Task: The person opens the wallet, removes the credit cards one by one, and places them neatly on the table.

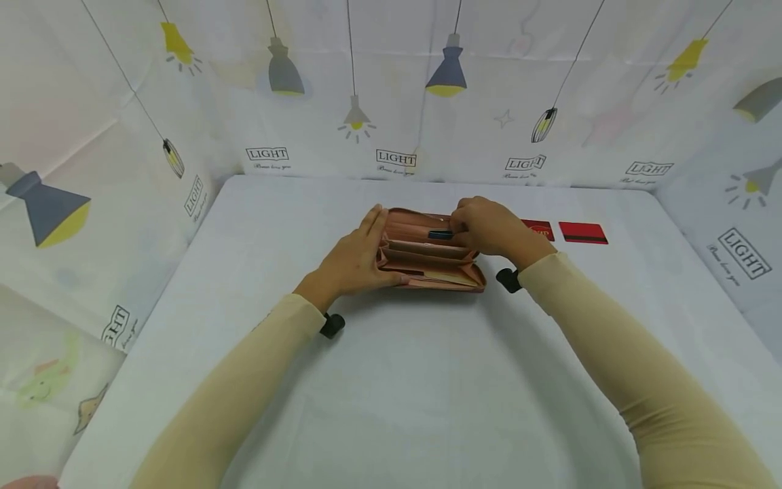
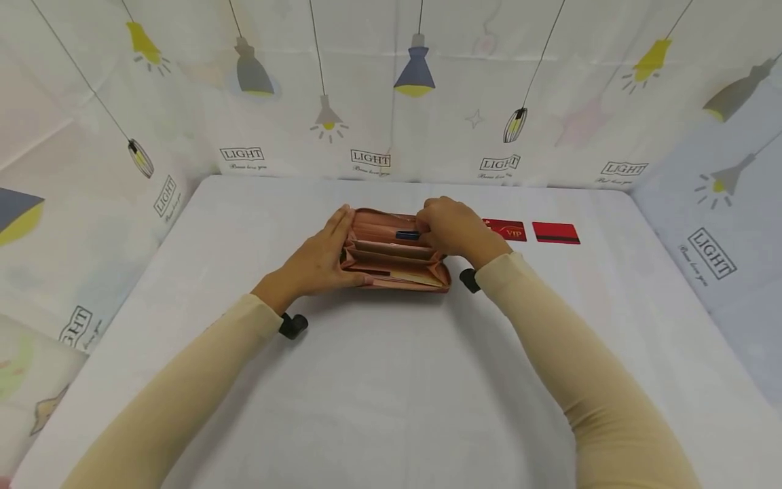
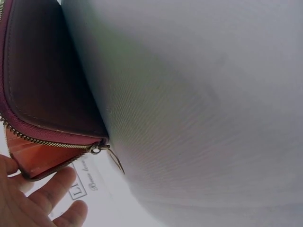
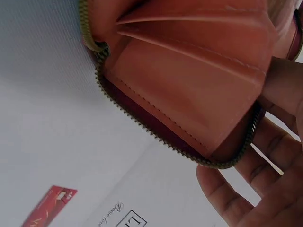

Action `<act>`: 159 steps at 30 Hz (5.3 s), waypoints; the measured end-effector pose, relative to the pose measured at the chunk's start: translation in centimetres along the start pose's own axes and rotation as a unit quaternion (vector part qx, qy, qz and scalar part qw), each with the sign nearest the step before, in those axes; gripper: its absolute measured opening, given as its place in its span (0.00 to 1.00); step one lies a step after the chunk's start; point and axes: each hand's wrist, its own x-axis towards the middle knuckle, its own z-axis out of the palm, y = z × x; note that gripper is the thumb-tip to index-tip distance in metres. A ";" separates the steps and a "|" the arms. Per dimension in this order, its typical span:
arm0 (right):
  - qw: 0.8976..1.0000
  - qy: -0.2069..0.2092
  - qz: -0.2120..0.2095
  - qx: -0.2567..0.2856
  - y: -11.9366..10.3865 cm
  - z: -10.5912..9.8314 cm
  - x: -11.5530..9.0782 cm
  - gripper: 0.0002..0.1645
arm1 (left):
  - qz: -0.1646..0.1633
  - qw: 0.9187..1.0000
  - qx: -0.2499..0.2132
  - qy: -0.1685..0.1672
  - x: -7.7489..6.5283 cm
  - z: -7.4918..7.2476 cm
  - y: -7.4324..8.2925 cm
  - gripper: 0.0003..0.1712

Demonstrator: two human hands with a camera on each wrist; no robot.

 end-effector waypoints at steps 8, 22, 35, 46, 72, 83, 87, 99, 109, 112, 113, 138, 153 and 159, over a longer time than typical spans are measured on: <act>0.998 -0.022 -0.019 -0.052 -0.6 -0.7 0.5 0.05 | 0.005 1.000 0.010 -0.001 0.0 0.0 -0.3 0.76; 0.990 -0.004 0.006 0.139 1.3 -0.2 -0.1 0.04 | 0.008 1.000 0.012 0.002 -0.3 0.2 -0.7 0.77; 0.988 0.074 0.028 0.129 2.9 -0.2 -1.7 0.07 | 0.018 1.000 0.017 0.009 0.0 0.2 -0.5 0.76; 0.969 0.133 0.054 0.200 4.2 -3.8 -3.4 0.14 | 0.011 1.000 0.013 0.008 -0.1 0.1 -0.5 0.77; 0.916 -0.051 0.297 0.265 16.3 0.2 -9.0 0.26 | 0.007 1.000 0.014 0.005 0.0 0.3 -0.3 0.77; 0.923 -0.058 0.303 0.231 16.4 1.7 -8.5 0.23 | 0.005 1.000 0.005 0.004 0.1 0.2 -0.3 0.77; 0.932 -0.054 0.299 0.197 16.1 2.2 -8.1 0.23 | 0.005 1.000 0.006 0.006 0.1 0.2 -0.4 0.77; 0.935 -0.040 0.318 0.149 15.8 3.5 -7.6 0.21 | 0.004 1.000 0.001 -0.005 -0.1 0.1 -0.1 0.77; 0.935 -0.015 0.326 0.137 15.3 3.8 -7.6 0.24 | 0.010 1.000 0.012 -0.002 0.0 0.0 -0.3 0.77; 0.938 0.014 0.319 0.133 14.7 3.5 -7.6 0.26 | 0.007 1.000 0.010 -0.003 0.0 0.0 -0.3 0.77; 0.939 0.028 0.315 0.135 14.3 3.3 -7.5 0.27 | 0.005 1.000 0.010 -0.003 0.0 0.0 -0.3 0.77; 0.994 0.109 0.008 -0.027 0.7 0.5 -2.4 0.10 | 0.008 1.000 0.005 -0.001 0.0 0.2 -0.6 0.76; 0.998 -0.012 0.052 0.023 0.4 -0.2 -0.4 0.08 | 0.011 1.000 0.010 -0.003 0.0 0.2 -0.5 0.76; 0.997 -0.033 0.033 0.064 1.3 -0.2 -0.2 0.07 | 0.013 1.000 0.014 -0.003 0.0 0.3 -0.5 0.76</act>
